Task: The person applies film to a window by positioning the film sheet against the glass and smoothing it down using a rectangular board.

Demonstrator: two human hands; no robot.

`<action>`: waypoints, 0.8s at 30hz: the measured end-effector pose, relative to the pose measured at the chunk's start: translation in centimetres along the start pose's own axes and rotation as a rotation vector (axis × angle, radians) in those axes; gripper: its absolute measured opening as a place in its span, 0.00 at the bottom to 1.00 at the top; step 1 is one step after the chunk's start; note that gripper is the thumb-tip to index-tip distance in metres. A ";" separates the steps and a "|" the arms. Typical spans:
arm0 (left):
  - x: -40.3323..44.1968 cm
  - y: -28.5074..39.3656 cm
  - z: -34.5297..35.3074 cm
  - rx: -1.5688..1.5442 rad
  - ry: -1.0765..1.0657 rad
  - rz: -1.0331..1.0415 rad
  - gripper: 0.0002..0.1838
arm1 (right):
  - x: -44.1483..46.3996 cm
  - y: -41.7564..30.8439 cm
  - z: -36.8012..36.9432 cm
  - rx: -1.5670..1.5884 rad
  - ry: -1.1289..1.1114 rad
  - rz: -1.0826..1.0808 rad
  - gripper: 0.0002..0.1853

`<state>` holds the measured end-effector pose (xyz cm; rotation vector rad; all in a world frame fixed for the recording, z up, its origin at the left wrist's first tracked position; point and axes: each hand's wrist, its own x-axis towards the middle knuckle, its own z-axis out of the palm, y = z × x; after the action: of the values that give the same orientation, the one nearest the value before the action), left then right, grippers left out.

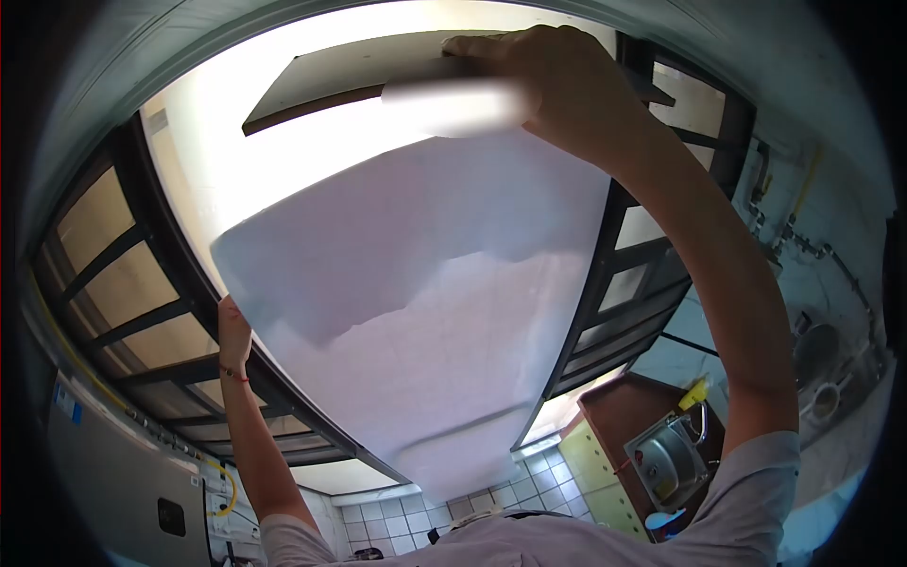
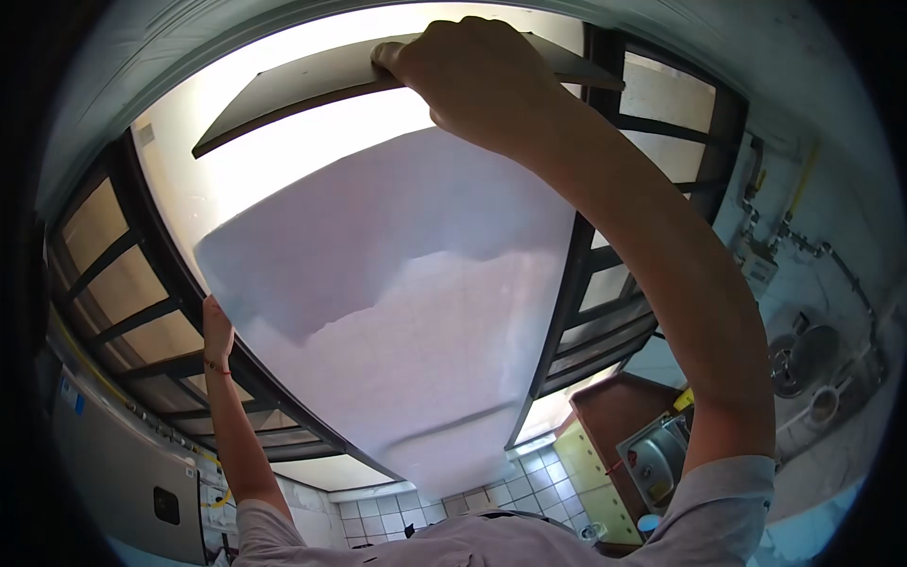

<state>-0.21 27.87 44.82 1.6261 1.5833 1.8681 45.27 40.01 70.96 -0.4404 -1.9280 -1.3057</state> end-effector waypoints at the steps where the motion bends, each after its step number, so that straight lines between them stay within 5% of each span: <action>1: -0.1 -0.8 -0.2 -0.003 0.022 -0.018 0.07 | -0.3 0.1 0.1 -0.011 -0.013 0.015 0.16; 4: -0.3 -0.4 0.1 -0.037 0.086 -0.123 0.07 | -1.6 -0.6 1.8 0.100 0.030 0.023 0.17; 9: -1.3 -1.5 -0.8 -0.131 -0.179 -0.227 0.12 | -4.9 -3.2 1.8 0.226 -0.035 0.036 0.17; 14: -2.4 -2.4 0.1 -0.296 -0.277 -0.498 0.23 | -7.8 -4.7 3.3 0.226 0.131 -0.012 0.04; 17: -2.9 -4.2 0.3 -0.330 -0.301 -0.561 0.22 | -7.2 -3.8 1.4 0.279 -0.122 -0.006 0.06; 20: -3.8 -5.8 0.3 -0.276 -0.249 -0.565 0.23 | -6.6 0.2 0.7 0.267 -0.106 0.076 0.07; 21: -4.1 -6.2 0.2 -0.302 -0.241 -0.563 0.23 | -6.4 2.1 0.3 0.190 -0.165 0.073 0.25; 24: -4.7 -8.0 -0.4 -0.368 -0.162 -0.580 0.25 | -6.8 6.3 1.4 0.175 -0.012 0.061 0.22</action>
<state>-2.47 27.56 35.79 0.9943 1.3493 1.5511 53.26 44.83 69.66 -0.4158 -2.0026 -1.0873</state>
